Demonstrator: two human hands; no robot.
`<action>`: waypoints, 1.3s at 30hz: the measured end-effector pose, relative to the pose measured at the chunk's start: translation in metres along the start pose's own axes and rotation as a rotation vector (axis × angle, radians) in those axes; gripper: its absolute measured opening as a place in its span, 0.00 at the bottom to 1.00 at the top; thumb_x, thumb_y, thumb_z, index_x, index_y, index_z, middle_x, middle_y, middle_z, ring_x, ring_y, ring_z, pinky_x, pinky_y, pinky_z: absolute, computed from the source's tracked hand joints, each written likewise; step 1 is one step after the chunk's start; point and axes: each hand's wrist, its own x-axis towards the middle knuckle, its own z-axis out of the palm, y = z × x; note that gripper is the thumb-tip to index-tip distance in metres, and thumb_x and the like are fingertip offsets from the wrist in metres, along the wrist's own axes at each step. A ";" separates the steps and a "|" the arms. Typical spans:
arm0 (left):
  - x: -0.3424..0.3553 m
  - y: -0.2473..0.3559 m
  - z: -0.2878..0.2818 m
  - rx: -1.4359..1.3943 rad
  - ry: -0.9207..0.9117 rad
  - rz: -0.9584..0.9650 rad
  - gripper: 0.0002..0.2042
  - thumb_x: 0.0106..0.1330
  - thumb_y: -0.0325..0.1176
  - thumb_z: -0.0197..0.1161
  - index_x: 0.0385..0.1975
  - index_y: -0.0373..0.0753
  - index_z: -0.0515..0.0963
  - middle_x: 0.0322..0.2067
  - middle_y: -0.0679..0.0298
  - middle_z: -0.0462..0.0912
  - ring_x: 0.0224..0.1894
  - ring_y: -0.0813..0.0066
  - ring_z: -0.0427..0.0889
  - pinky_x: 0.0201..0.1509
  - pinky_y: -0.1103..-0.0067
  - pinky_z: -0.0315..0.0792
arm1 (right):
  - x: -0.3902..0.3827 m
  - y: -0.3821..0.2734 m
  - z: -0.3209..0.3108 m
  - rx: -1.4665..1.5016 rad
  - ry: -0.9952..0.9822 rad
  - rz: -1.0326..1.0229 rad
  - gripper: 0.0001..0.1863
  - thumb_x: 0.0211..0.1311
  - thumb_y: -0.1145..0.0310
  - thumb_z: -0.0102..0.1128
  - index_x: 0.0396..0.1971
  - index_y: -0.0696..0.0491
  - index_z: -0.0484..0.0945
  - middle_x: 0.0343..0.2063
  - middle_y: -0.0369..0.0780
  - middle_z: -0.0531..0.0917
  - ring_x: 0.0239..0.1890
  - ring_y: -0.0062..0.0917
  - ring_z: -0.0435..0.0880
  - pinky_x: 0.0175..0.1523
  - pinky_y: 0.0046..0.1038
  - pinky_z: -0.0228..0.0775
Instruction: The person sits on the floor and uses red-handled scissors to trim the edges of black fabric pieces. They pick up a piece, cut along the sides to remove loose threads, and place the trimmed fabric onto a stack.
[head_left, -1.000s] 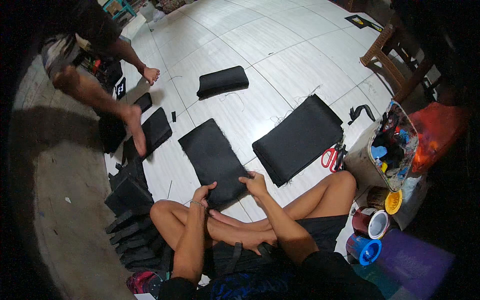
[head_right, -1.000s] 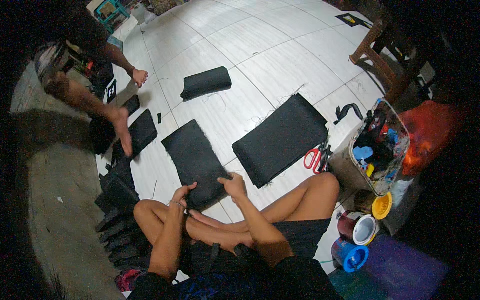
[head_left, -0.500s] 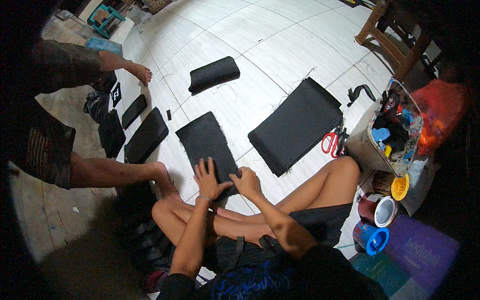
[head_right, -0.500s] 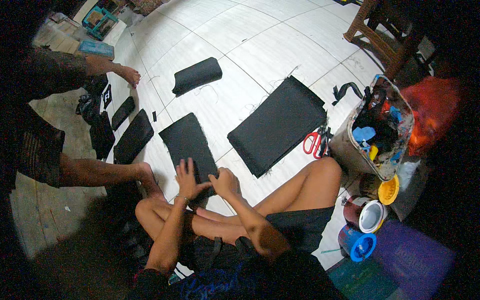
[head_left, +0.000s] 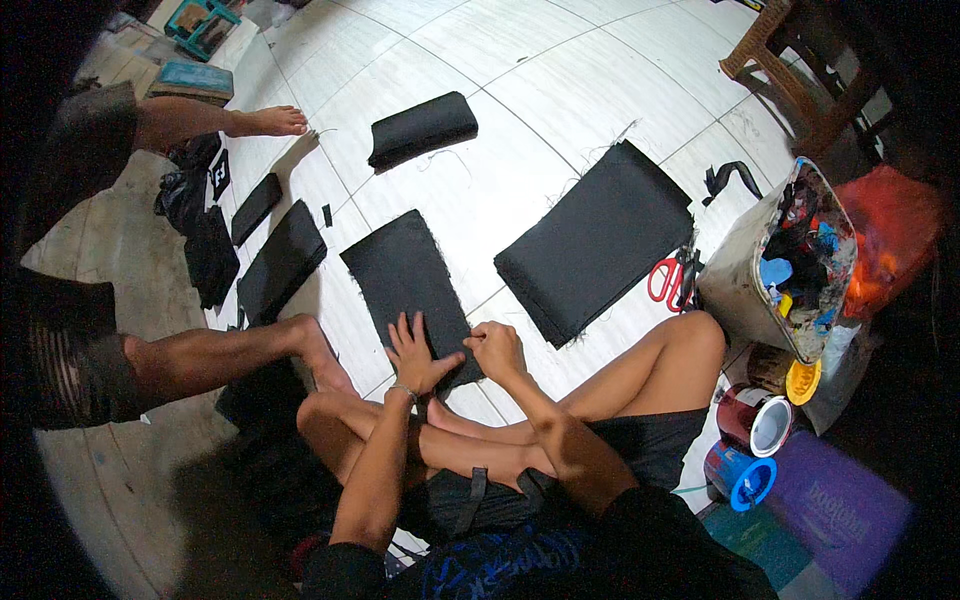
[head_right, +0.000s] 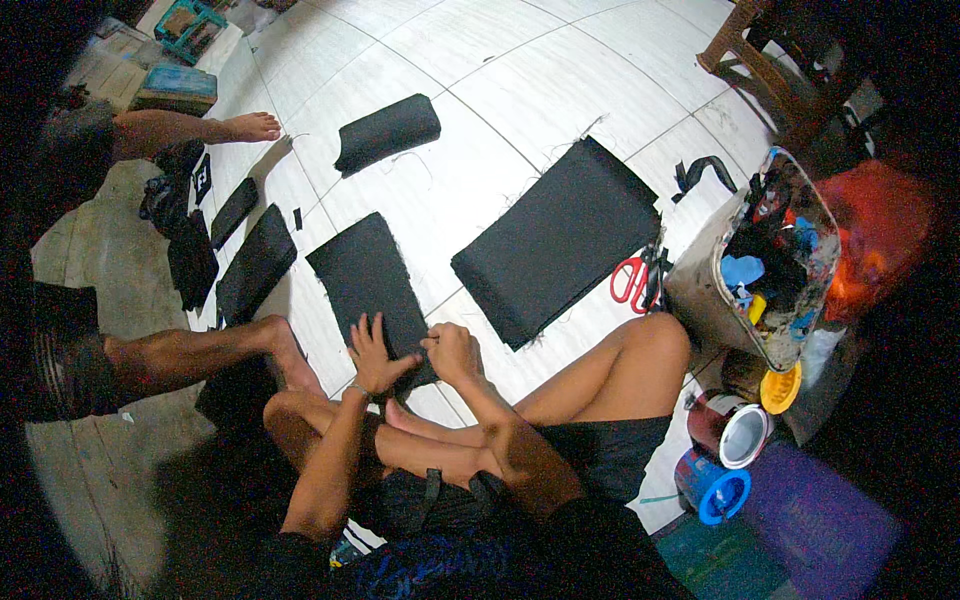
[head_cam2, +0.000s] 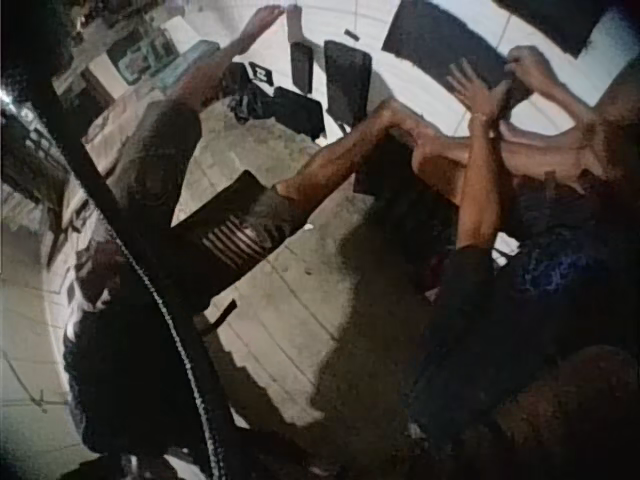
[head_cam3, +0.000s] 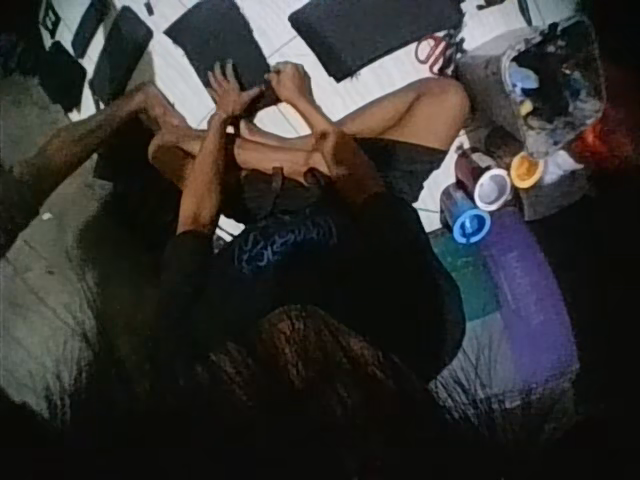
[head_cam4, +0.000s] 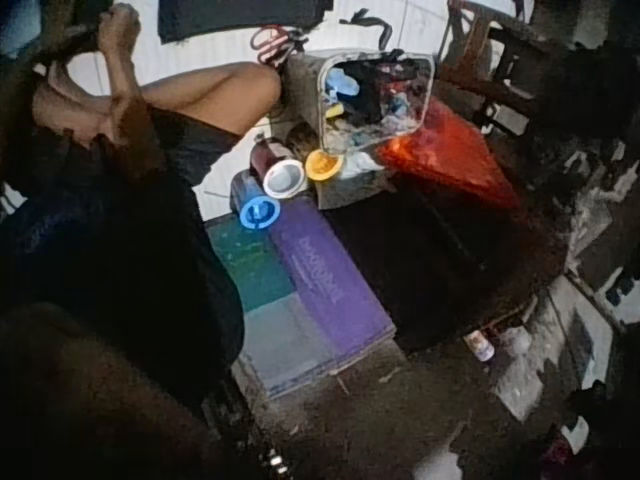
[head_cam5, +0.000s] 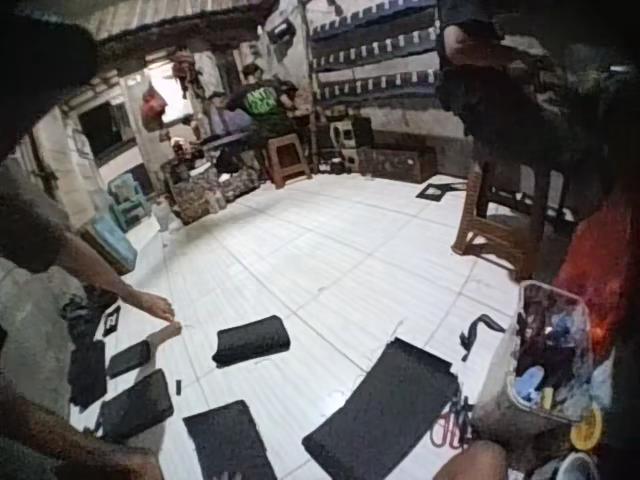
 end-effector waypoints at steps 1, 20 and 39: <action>0.005 0.001 -0.003 0.007 0.136 0.080 0.49 0.55 0.59 0.63 0.72 0.44 0.46 0.73 0.49 0.36 0.73 0.40 0.31 0.68 0.41 0.30 | 0.002 0.001 0.001 0.012 -0.005 0.011 0.10 0.52 0.66 0.67 0.31 0.57 0.85 0.29 0.49 0.85 0.33 0.41 0.85 0.40 0.35 0.75; 0.037 0.002 0.018 0.120 0.412 0.167 0.36 0.63 0.53 0.57 0.70 0.47 0.56 0.72 0.65 0.50 0.75 0.58 0.43 0.72 0.48 0.30 | 0.018 0.007 -0.034 0.007 0.015 -0.070 0.12 0.60 0.71 0.54 0.39 0.62 0.79 0.39 0.53 0.82 0.43 0.48 0.81 0.49 0.40 0.73; 0.035 0.005 0.014 0.068 0.431 0.148 0.34 0.63 0.50 0.57 0.69 0.47 0.59 0.71 0.64 0.54 0.74 0.58 0.46 0.73 0.49 0.31 | 0.082 -0.050 -0.037 -0.092 0.001 -0.285 0.17 0.57 0.69 0.62 0.44 0.63 0.78 0.40 0.53 0.81 0.46 0.48 0.80 0.51 0.43 0.72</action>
